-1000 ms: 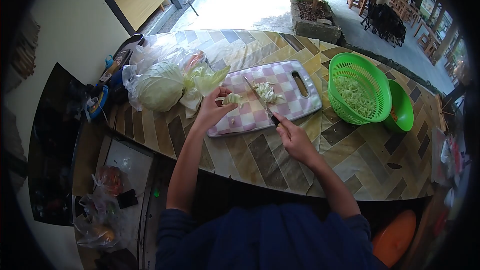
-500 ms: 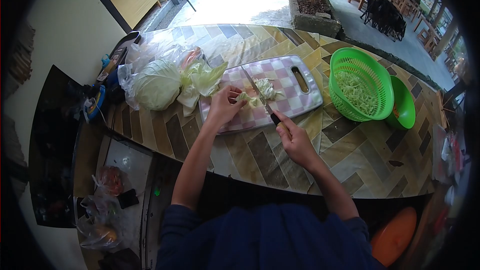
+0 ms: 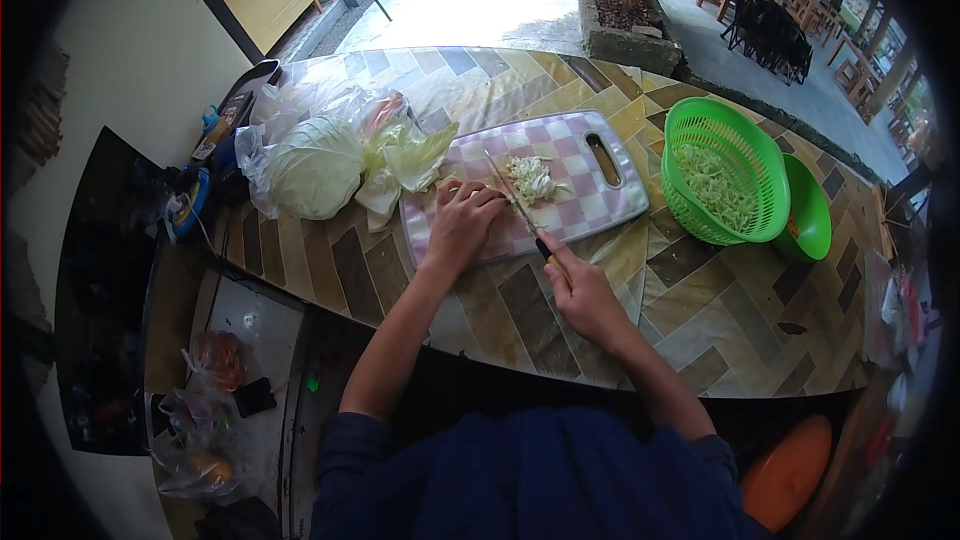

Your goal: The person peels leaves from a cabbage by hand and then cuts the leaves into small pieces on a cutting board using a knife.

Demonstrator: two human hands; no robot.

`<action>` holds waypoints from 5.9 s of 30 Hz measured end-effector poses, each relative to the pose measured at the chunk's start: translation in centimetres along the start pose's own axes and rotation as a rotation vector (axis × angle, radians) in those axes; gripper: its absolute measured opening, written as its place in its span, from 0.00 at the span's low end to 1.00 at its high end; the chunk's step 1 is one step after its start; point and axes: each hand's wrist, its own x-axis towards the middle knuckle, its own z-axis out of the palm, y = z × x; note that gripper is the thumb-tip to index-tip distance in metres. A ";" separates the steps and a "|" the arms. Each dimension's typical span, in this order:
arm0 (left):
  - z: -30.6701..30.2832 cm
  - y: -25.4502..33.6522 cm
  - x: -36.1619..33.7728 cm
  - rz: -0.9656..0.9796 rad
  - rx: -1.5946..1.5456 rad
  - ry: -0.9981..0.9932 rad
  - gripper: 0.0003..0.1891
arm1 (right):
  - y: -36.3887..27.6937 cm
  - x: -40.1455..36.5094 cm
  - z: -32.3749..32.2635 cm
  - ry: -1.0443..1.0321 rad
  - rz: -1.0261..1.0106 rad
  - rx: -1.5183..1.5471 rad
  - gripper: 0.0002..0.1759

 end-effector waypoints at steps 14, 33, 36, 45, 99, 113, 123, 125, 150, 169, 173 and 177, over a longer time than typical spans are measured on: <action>0.3 -0.1 -0.5 0.038 0.017 0.014 0.11 | -1.2 0.6 -1.3 -0.105 0.066 -0.024 0.25; 0.6 1.2 1.1 -0.092 0.022 0.065 0.05 | 0.3 0.7 -0.5 0.001 -0.006 0.024 0.26; 0.9 1.8 1.5 -0.182 -0.008 0.070 0.05 | -1.2 0.7 -1.4 -0.054 0.103 0.060 0.26; 0.8 1.2 1.2 -0.149 0.014 0.046 0.05 | -0.1 0.4 -0.8 -0.026 0.060 0.086 0.26; 0.1 2.4 -1.4 -0.054 0.037 -0.010 0.11 | 0.2 1.1 0.2 0.007 -0.012 -0.081 0.26; -0.4 2.1 -1.5 -0.066 -0.051 -0.029 0.11 | -0.1 0.3 1.1 -0.038 -0.034 -0.096 0.28; -0.8 2.5 -1.1 -0.061 -0.028 -0.045 0.11 | 1.1 2.0 2.6 -0.001 -0.067 -0.160 0.28; -0.4 2.7 -0.5 -0.062 -0.022 -0.042 0.10 | 1.1 1.7 1.7 0.019 -0.067 -0.134 0.27; -1.0 -3.2 1.6 -0.349 -0.342 -0.104 0.11 | 1.2 2.4 -1.3 -0.028 0.051 -0.056 0.26; -0.5 -2.0 1.5 -0.291 -0.322 -0.110 0.12 | 0.3 0.9 0.0 0.030 -0.038 0.035 0.25; -0.6 -1.6 1.3 -0.306 -0.302 -0.079 0.11 | -0.5 0.7 0.0 -0.042 0.024 0.031 0.26; -0.1 -1.3 1.3 -0.266 -0.224 -0.008 0.11 | -0.5 0.4 0.4 -0.047 0.033 0.030 0.26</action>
